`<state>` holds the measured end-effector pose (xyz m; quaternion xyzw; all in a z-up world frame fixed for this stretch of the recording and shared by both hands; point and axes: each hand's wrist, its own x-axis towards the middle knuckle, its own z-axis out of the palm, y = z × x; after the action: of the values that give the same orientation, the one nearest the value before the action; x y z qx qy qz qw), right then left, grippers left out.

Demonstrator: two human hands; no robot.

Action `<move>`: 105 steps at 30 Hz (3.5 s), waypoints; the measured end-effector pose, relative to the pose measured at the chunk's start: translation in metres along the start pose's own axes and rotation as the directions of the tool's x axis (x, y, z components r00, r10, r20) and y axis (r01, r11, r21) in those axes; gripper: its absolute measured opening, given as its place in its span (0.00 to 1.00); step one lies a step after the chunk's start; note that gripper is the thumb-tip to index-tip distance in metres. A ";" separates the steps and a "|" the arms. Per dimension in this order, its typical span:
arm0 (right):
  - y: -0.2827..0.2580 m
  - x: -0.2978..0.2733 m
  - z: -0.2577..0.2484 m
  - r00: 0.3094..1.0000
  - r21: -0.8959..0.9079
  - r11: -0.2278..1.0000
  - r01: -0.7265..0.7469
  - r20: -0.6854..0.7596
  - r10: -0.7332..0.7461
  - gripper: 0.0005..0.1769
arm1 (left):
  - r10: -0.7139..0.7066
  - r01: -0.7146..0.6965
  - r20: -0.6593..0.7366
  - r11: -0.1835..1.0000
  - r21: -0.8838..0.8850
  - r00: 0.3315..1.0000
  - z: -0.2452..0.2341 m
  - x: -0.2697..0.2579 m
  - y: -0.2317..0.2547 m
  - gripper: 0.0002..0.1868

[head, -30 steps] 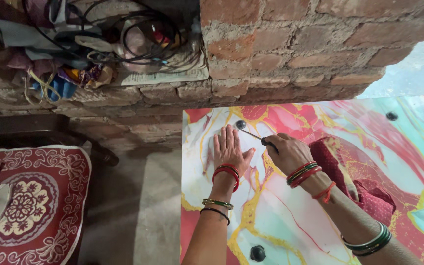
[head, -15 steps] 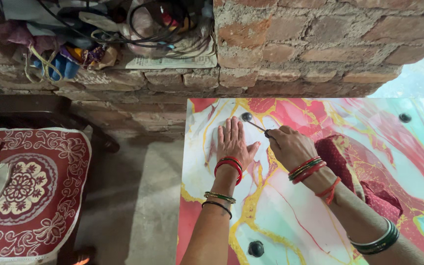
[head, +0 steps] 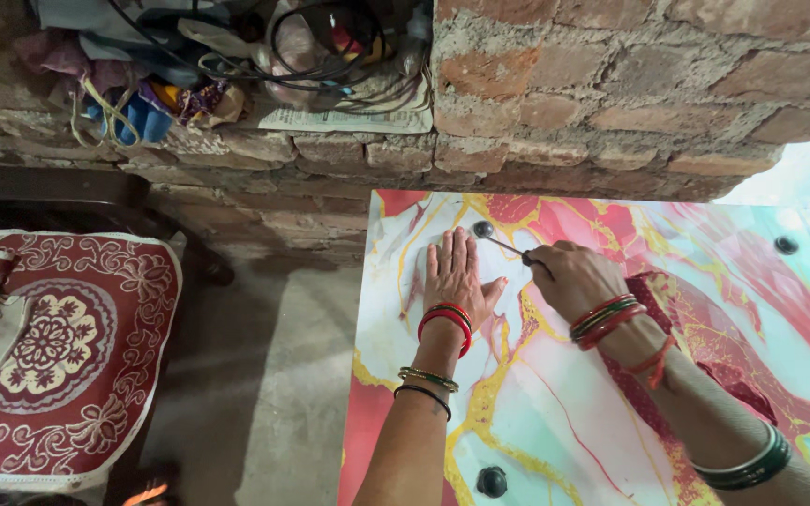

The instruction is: The person uses a screwdriver to tighten screws on a two-tiered table, securing the tabletop and legs. They work on multiple screws on the top surface and then move to the legs, ensuring the table is stable.

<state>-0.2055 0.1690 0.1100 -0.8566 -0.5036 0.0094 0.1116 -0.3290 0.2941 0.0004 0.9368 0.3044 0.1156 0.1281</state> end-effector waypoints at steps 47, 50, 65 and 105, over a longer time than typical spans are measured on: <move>0.019 0.100 -0.028 0.890 -0.020 0.890 0.455 0.022 -0.455 0.11 | 0.000 0.000 0.028 1.000 0.018 1.000 -0.002 -0.001 0.001 0.48; 0.016 0.111 -0.030 0.909 -0.041 0.909 0.414 0.079 -0.410 0.09 | -0.003 0.002 0.049 1.000 0.026 0.999 -0.002 0.000 0.000 0.48; 0.014 0.134 -0.046 0.946 0.046 0.967 0.250 0.203 -0.254 0.19 | 0.008 -0.008 0.014 1.000 0.017 1.000 0.003 -0.001 0.000 0.48; 0.013 0.136 -0.044 0.981 -0.107 0.994 0.007 0.193 0.014 0.19 | 0.009 -0.009 0.013 1.000 -0.004 1.000 0.005 -0.002 -0.001 0.48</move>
<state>-0.1221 0.2728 0.1631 -0.8574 -0.5102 0.0656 0.0158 -0.3297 0.2930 -0.0051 0.9386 0.2992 0.1104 0.1313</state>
